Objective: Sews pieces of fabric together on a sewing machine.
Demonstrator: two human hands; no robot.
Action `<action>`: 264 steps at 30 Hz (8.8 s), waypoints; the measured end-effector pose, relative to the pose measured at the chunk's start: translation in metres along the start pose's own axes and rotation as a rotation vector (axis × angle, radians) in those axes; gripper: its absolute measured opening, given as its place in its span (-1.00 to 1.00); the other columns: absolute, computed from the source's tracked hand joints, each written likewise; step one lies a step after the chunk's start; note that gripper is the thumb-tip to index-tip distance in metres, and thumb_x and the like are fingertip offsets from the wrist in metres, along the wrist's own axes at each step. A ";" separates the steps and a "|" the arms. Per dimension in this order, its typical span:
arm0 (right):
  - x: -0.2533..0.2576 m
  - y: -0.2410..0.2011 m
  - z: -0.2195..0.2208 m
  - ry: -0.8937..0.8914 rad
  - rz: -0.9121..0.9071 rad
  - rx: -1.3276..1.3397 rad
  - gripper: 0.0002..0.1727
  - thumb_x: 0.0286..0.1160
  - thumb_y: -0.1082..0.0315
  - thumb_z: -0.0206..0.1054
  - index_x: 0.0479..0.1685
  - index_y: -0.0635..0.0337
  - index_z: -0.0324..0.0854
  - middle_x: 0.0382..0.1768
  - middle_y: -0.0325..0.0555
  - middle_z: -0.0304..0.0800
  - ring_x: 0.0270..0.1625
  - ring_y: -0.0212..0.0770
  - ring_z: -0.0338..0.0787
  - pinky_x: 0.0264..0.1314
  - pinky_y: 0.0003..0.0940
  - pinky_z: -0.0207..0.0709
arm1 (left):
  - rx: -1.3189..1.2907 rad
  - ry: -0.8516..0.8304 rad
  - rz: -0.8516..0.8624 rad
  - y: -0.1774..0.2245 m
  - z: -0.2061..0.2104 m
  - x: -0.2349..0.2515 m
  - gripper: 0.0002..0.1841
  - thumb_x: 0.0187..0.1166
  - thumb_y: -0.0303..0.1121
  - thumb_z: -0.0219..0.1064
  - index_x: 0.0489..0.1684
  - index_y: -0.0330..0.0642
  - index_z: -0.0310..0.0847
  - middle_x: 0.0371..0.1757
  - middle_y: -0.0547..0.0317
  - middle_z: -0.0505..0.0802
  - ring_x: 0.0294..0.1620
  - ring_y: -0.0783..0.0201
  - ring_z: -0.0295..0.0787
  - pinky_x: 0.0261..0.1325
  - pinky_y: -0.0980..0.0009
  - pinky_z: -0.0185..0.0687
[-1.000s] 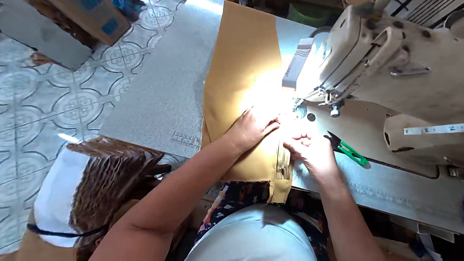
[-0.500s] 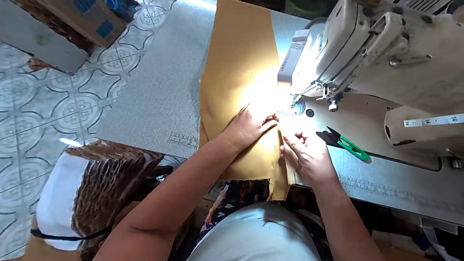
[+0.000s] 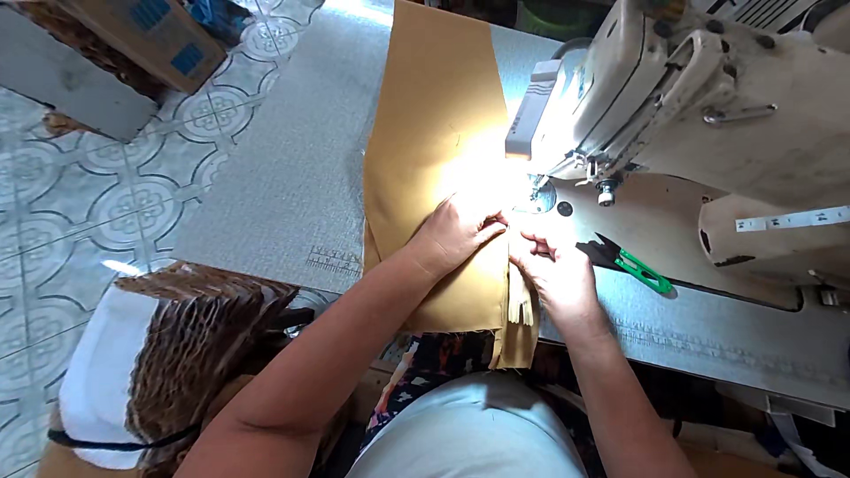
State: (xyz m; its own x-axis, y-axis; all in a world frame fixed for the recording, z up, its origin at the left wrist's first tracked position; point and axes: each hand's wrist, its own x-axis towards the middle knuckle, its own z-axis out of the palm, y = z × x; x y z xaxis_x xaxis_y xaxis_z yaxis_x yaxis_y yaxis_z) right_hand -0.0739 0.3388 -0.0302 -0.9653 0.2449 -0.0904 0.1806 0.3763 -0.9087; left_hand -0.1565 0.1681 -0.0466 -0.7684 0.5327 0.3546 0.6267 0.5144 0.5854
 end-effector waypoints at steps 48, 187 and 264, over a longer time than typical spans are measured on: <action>-0.062 0.013 -0.001 -0.073 -0.074 -0.190 -0.69 0.37 0.35 0.56 0.09 0.06 0.74 -0.38 -0.35 0.82 -0.51 -0.52 0.76 -0.42 -0.57 0.74 | 0.352 -0.056 0.437 -0.018 0.000 0.004 -0.67 0.77 -0.45 0.11 0.17 0.00 0.84 0.13 0.07 0.91 0.04 0.04 0.89 -0.05 0.09 0.72; 0.034 -0.010 0.001 -0.043 -0.188 -0.289 -0.68 0.58 0.38 0.32 0.22 0.28 0.77 0.04 0.11 0.90 0.09 -0.03 0.87 0.22 -0.08 0.67 | -0.095 -0.191 -0.018 -0.025 0.034 0.025 -0.63 0.78 -0.34 0.10 0.24 -0.51 0.63 0.19 -0.33 0.81 0.24 -0.11 0.78 0.41 -0.02 0.57; 0.048 0.032 -0.005 0.189 -0.650 -0.763 -0.67 0.56 0.44 0.28 0.21 0.12 0.83 0.08 0.09 0.85 0.21 0.10 0.83 0.13 -0.10 0.75 | 0.074 -0.177 -0.058 -0.022 0.010 0.068 -0.72 0.67 -0.17 0.34 0.09 -0.16 0.79 0.16 -0.08 0.84 0.25 0.02 0.77 0.40 0.04 0.61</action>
State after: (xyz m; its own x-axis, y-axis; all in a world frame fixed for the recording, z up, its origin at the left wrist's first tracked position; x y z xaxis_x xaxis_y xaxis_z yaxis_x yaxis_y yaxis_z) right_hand -0.1138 0.3675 -0.0615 -0.8857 -0.0980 0.4539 -0.2327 0.9396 -0.2511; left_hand -0.2213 0.1991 -0.0426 -0.7729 0.6071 0.1844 0.5949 0.5923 0.5434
